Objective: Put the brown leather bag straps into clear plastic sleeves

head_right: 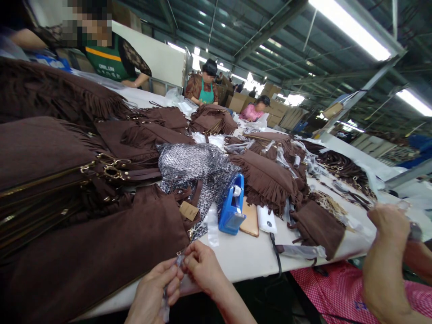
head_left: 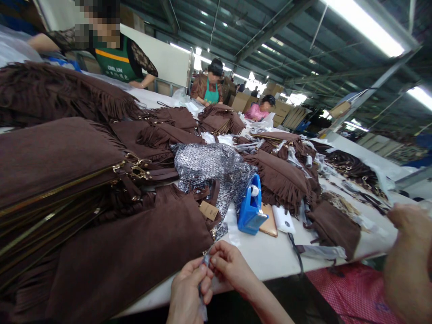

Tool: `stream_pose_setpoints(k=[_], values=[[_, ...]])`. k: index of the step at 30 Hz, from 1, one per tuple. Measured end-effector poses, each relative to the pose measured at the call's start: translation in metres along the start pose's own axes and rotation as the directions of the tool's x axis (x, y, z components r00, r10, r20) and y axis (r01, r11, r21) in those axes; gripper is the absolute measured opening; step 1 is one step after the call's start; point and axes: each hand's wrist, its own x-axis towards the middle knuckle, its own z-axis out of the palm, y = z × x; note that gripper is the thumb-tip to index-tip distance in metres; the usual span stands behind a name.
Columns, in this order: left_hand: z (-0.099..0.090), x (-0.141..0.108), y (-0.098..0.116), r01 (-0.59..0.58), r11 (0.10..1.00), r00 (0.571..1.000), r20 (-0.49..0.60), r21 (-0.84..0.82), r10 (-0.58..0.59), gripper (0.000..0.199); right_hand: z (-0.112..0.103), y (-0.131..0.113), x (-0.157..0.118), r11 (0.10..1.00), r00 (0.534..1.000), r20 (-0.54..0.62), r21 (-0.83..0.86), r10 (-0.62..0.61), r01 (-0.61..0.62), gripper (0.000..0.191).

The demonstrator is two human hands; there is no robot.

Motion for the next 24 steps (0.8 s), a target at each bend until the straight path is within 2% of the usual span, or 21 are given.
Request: stream_pose_setpoints(k=[3,6,9,16,18,24], values=[[0.006,-0.003,0.004,0.062,0.997,0.997,-0.035,-0.052,-0.064,0.012,0.006,0.006,0.0,0.999,0.998,-0.067,-0.039,-0.019,0.016,0.008],[0.009,-0.007,0.006,0.087,0.992,0.995,-0.047,-0.091,-0.091,0.017,0.01,0.005,0.0,0.999,0.995,-0.096,-0.001,0.038,-0.039,0.009],[0.009,-0.01,0.006,0.097,0.989,0.994,-0.048,-0.11,-0.103,0.019,0.012,0.003,0.0,0.993,0.99,-0.087,0.06,0.109,-0.104,0.01],[0.009,-0.012,0.012,0.11,0.993,0.99,-0.086,-0.038,-0.113,0.018,0.013,0.008,0.0,0.971,0.989,-0.026,0.199,0.144,-0.136,0.021],[0.009,-0.013,0.014,0.121,0.993,0.987,-0.102,-0.017,-0.122,0.017,0.015,0.008,0.0,0.965,0.984,-0.034,0.207,0.174,-0.164,0.023],[0.007,-0.013,0.015,0.172,0.984,0.983,-0.055,-0.041,-0.174,0.019,0.022,0.008,-0.003,0.949,0.972,-0.072,0.243,0.225,-0.202,0.031]])
